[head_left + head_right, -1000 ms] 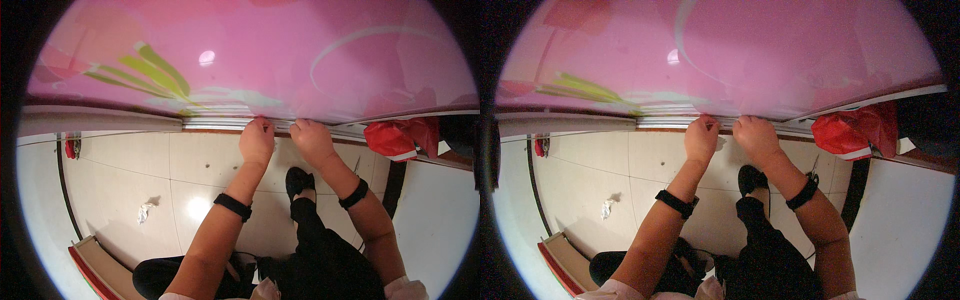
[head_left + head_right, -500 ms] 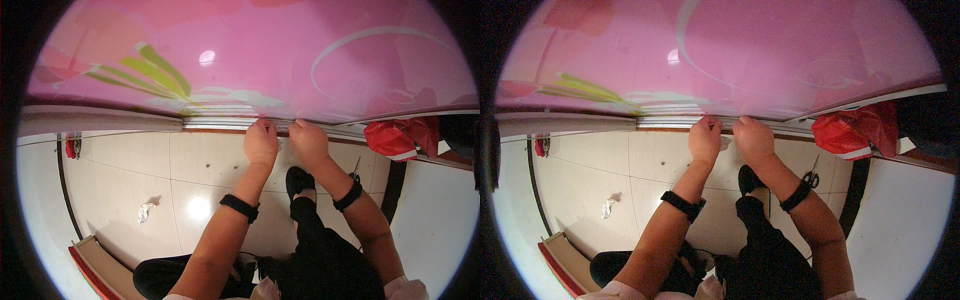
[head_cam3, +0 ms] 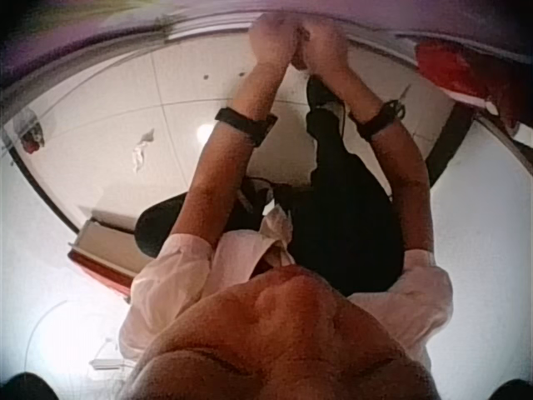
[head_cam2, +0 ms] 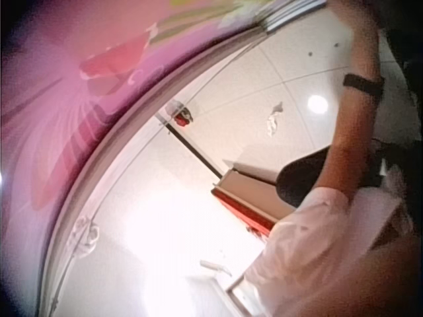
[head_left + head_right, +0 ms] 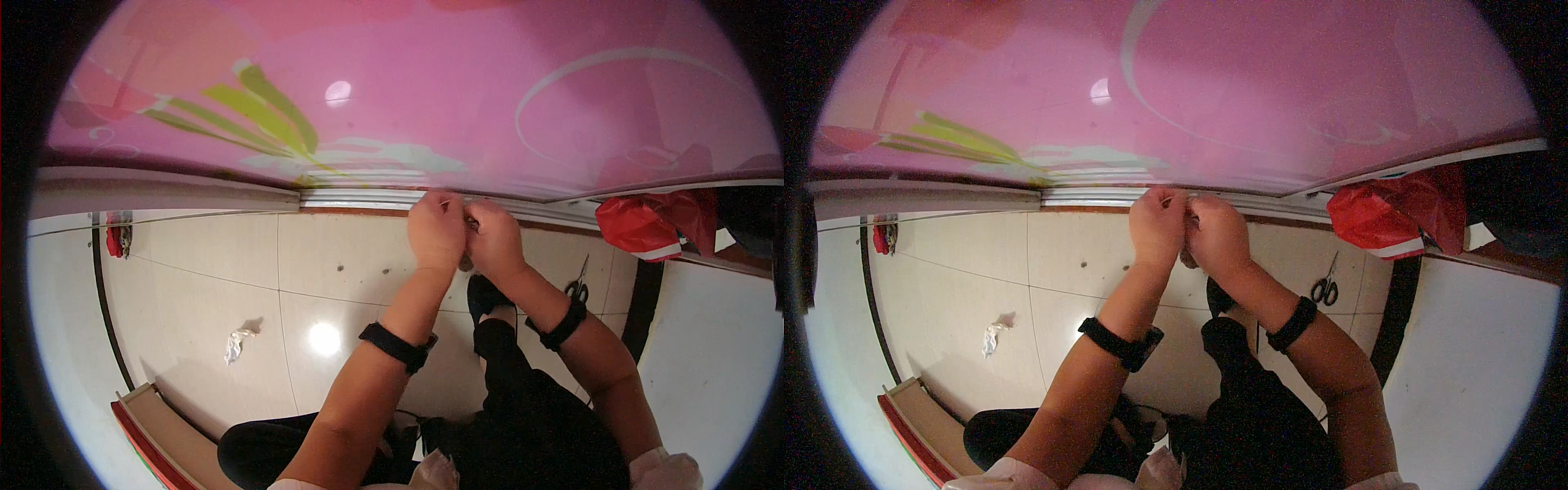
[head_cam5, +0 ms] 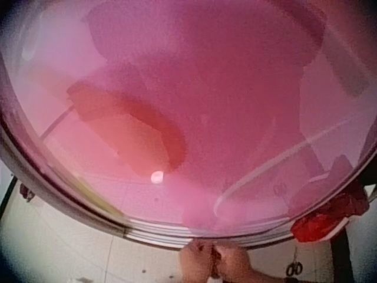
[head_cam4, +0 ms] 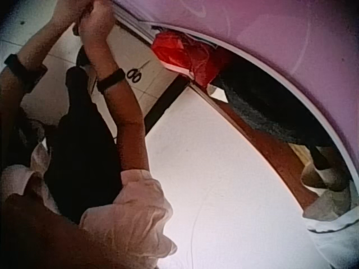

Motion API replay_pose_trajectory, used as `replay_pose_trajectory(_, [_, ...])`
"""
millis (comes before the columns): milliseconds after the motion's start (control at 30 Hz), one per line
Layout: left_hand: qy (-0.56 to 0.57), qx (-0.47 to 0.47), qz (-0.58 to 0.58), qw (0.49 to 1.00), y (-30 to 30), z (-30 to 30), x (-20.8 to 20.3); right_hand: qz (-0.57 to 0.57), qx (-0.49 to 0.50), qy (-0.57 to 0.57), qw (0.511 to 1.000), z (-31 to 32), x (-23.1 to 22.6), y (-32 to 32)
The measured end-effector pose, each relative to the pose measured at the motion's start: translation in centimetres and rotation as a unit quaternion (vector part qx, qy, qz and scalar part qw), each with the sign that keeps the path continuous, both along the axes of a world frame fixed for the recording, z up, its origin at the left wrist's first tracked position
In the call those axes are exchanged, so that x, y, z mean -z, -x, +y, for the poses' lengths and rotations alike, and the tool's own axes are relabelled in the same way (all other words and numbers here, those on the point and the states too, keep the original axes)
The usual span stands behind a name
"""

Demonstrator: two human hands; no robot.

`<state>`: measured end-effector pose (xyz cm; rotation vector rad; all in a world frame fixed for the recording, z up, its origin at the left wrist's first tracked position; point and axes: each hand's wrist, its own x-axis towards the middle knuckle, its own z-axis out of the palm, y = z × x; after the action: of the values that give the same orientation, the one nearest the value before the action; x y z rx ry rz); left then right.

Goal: The person cleans a sliding door track with a small brush and cloth, then uses scissors to trim a piece of gray material before pressing it into the track by hand.

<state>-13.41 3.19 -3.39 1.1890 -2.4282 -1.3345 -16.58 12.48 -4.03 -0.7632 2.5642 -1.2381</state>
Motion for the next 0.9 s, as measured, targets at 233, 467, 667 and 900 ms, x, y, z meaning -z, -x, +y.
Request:
replay_pose_trajectory(233, [0.112, 0.288, -0.108, 0.945, -5.7, -4.4, 1.1, -0.013, -0.337, -0.291, 0.895, 3.6, 2.0, -2.1])
replay_pose_trajectory(467, [-0.064, 0.048, 0.067, 0.995, -4.8, -5.6, 0.2, 0.100, -0.005, 0.007, 0.995, 2.4, 0.0, 1.0])
replay_pose_trajectory(667, [0.046, 0.066, 0.057, 0.995, -3.8, -5.2, 2.1, 0.139, -0.029, -0.098, 0.985, 2.8, 0.5, 1.9])
replay_pose_trajectory(900, [0.122, 0.059, 0.042, 0.990, -4.6, -7.3, 3.4, 0.129, -0.070, -0.204, 0.968, 2.8, -0.6, 2.2])
